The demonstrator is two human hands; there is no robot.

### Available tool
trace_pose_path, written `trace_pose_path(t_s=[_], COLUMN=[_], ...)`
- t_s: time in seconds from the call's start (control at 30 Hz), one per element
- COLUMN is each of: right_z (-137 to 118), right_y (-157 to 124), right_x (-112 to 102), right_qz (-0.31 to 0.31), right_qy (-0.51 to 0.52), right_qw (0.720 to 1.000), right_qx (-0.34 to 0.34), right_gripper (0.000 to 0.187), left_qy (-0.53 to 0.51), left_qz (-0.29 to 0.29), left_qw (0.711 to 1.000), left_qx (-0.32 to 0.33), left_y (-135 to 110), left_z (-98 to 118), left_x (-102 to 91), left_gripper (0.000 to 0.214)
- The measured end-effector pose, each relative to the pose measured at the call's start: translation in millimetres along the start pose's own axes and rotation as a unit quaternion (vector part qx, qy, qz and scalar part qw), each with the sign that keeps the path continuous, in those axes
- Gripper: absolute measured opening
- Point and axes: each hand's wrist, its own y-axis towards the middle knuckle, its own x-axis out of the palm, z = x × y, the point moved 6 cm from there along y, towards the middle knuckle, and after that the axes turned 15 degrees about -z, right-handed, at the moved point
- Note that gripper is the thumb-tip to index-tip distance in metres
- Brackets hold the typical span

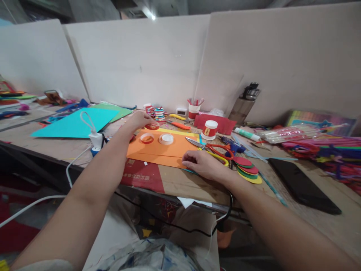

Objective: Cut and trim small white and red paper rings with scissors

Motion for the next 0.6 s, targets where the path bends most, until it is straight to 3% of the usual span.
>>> trace_pose_path(t_s=[0.1,0.17,0.43,0.6], right_z=[0,0,2,2], right_y=[0,0,1,1], right_x=[0,0,1,1], right_qz=[-0.003,-0.002,-0.004,-0.002], right_qy=[-0.001,-0.001,-0.005,-0.007], right_qw=[1.0,1.0,1.0,1.0], right_qx=[0.004,0.006,0.004,0.006], right_gripper=[0.023,0.023,0.023,0.024], left_qy=[0.214,0.294,0.32,0.44], left_qz=[0.008,0.007,-0.044,-0.084], left_qw=[0.977,0.956,0.946,0.889], left_qx=[-0.004,-0.008,-0.032,-0.094], left_y=[-1,-2,-11,-9], left_z=[6,8,5,2], left_x=[-3.7,-2.4,3.7,4.6], left_gripper=[0.021,0.023,0.026,0.009])
